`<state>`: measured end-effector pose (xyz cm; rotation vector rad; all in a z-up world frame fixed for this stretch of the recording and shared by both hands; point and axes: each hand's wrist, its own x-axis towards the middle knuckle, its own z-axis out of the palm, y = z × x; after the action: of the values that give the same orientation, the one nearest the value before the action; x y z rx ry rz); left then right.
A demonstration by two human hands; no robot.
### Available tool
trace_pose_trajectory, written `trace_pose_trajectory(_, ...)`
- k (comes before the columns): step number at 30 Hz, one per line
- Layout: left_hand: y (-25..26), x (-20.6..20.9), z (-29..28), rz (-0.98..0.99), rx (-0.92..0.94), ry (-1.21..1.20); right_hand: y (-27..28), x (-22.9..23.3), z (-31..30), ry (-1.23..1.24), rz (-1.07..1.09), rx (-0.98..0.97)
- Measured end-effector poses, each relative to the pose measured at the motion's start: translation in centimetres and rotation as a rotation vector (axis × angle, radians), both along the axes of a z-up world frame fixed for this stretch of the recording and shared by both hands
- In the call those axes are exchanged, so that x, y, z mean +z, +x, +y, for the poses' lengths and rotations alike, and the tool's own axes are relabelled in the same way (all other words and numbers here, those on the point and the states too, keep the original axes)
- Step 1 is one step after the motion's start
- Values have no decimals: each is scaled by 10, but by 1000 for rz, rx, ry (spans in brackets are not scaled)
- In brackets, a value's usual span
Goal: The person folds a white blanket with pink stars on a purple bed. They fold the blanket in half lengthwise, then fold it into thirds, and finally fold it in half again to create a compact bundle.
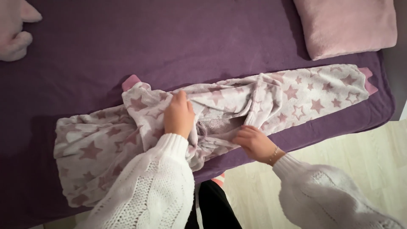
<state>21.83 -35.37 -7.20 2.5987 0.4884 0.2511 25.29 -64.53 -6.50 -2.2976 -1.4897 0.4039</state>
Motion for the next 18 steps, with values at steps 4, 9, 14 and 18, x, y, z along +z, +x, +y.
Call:
trace_pose_trajectory(4, 12, 8, 3, -60, 95, -103, -10, -21, -15, 55, -52, 28)
trace_pose_trajectory(9, -12, -3, -35, 155, -163, -220, -21, -46, -6, -42, -114, -80)
trace_pose_trajectory(14, -55, 2, -58, 359, -586, -184, -9, -42, -8, -105, -26, -556)
trace_pose_trajectory(18, -71, -5, -70, 248, -456, -29, 30, -22, 6, -28, 121, -927)
